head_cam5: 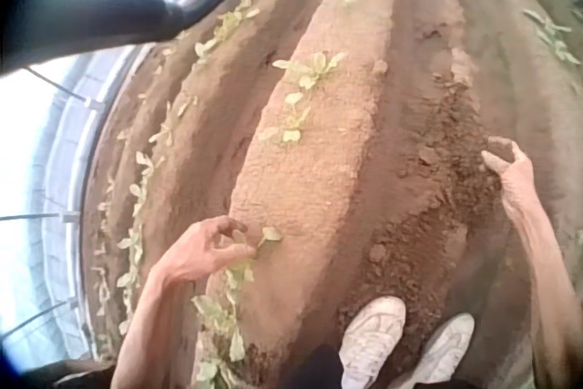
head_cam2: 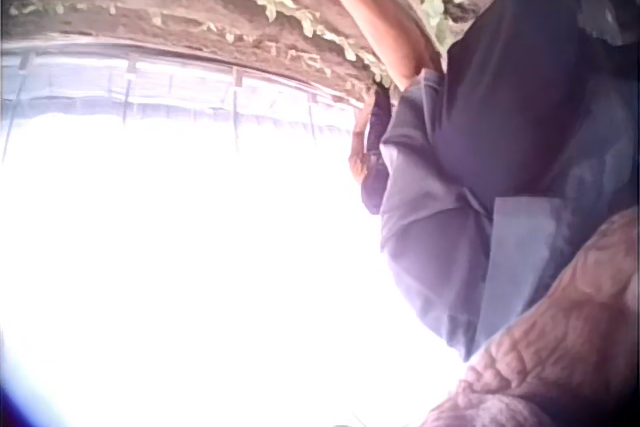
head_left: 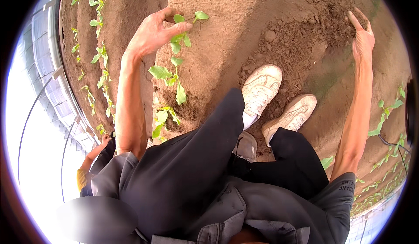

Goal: The person plants small green seedlings into prepared soil rows inside a greenhouse. They repeatedly scoop soil, place each seedling, and firm the soil around the base by hand.

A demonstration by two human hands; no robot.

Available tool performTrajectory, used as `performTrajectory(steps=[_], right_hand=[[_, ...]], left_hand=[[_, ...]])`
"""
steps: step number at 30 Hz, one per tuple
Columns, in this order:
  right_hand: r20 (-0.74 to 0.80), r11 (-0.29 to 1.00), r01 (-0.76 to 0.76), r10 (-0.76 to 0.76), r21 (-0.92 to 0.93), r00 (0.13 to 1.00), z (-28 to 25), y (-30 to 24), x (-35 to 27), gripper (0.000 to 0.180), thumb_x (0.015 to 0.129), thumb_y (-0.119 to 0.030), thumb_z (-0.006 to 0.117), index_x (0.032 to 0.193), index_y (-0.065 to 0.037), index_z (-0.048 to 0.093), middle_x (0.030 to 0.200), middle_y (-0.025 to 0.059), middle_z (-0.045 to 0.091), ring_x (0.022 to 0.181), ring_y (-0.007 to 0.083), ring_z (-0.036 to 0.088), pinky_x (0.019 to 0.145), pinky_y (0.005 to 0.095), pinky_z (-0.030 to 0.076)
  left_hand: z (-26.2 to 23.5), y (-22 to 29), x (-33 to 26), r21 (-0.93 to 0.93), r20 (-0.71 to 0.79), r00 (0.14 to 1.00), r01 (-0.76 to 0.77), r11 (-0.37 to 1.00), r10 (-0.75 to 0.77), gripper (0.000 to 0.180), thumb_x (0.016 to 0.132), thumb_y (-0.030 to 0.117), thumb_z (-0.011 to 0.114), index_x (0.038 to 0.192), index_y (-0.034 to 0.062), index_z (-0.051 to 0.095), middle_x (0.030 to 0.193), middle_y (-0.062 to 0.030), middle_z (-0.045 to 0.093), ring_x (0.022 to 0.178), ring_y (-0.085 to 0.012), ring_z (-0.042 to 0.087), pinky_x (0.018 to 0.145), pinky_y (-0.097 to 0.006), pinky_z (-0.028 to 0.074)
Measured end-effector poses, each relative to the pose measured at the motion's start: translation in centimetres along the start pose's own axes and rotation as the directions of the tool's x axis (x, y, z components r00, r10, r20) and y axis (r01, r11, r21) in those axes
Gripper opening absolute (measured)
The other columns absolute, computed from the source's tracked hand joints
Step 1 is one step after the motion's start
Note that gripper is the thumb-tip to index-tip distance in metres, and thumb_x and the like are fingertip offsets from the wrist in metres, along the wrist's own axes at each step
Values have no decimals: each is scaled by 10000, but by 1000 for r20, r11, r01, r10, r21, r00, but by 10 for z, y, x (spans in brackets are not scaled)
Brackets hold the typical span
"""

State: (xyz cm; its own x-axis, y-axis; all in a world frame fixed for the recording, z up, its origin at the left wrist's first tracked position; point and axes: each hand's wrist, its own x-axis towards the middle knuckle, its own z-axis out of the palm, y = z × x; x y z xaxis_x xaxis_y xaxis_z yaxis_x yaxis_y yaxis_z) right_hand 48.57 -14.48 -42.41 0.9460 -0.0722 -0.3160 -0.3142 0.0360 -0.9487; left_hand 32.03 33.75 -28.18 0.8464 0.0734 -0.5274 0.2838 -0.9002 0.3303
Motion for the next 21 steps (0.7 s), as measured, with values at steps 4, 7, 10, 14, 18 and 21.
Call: performTrajectory(steps=[4,7,10,14,18,21], right_hand=[[-27,990,-97,95,-101,995,8,-8,0,926,798,-197,827,1477,70,257,1014,55,694,720,71,618,553,210,439],[44,973,-81,93,-214,995,12,-16,0,1096,801,-221,826,1506,96,49,1010,63,693,675,62,590,521,194,409],[189,959,-183,224,-215,956,34,-21,-20,1048,818,-254,802,1506,99,94,1055,78,681,780,87,607,649,241,446],[544,973,-19,144,-229,827,88,-54,-55,399,885,-213,685,1256,-91,604,1104,20,657,918,90,615,747,268,459],[694,799,385,55,-461,718,185,-79,-67,675,797,-257,658,1433,-124,475,1395,218,519,1321,355,471,1140,307,317],[851,728,608,-66,-316,521,272,-72,-83,497,785,-152,626,1265,-26,597,1154,222,656,1078,264,624,898,335,483]], left_hand=[[2,7,-8,-96,156,979,149,984,-133,455,847,364,734,1117,7,654,987,-117,687,937,-184,628,877,-354,477],[8,4,-11,-97,174,978,130,987,-112,435,838,343,743,1105,11,657,973,-115,688,920,-180,628,867,-351,479],[6,10,-16,-83,171,980,122,989,-107,441,830,319,743,1133,11,656,1049,-137,682,1001,-205,628,925,-363,465],[13,4,-27,-110,119,991,75,991,-62,450,815,283,727,1173,19,657,1175,-165,660,1116,-248,618,992,-382,449],[22,-4,-28,-173,76,997,27,985,-14,415,802,216,682,1169,25,667,1167,-174,664,1087,-272,639,963,-380,477],[22,-3,-32,-235,79,995,86,968,-69,389,799,158,647,1164,25,671,1155,-170,664,1044,-264,653,928,-368,493]])
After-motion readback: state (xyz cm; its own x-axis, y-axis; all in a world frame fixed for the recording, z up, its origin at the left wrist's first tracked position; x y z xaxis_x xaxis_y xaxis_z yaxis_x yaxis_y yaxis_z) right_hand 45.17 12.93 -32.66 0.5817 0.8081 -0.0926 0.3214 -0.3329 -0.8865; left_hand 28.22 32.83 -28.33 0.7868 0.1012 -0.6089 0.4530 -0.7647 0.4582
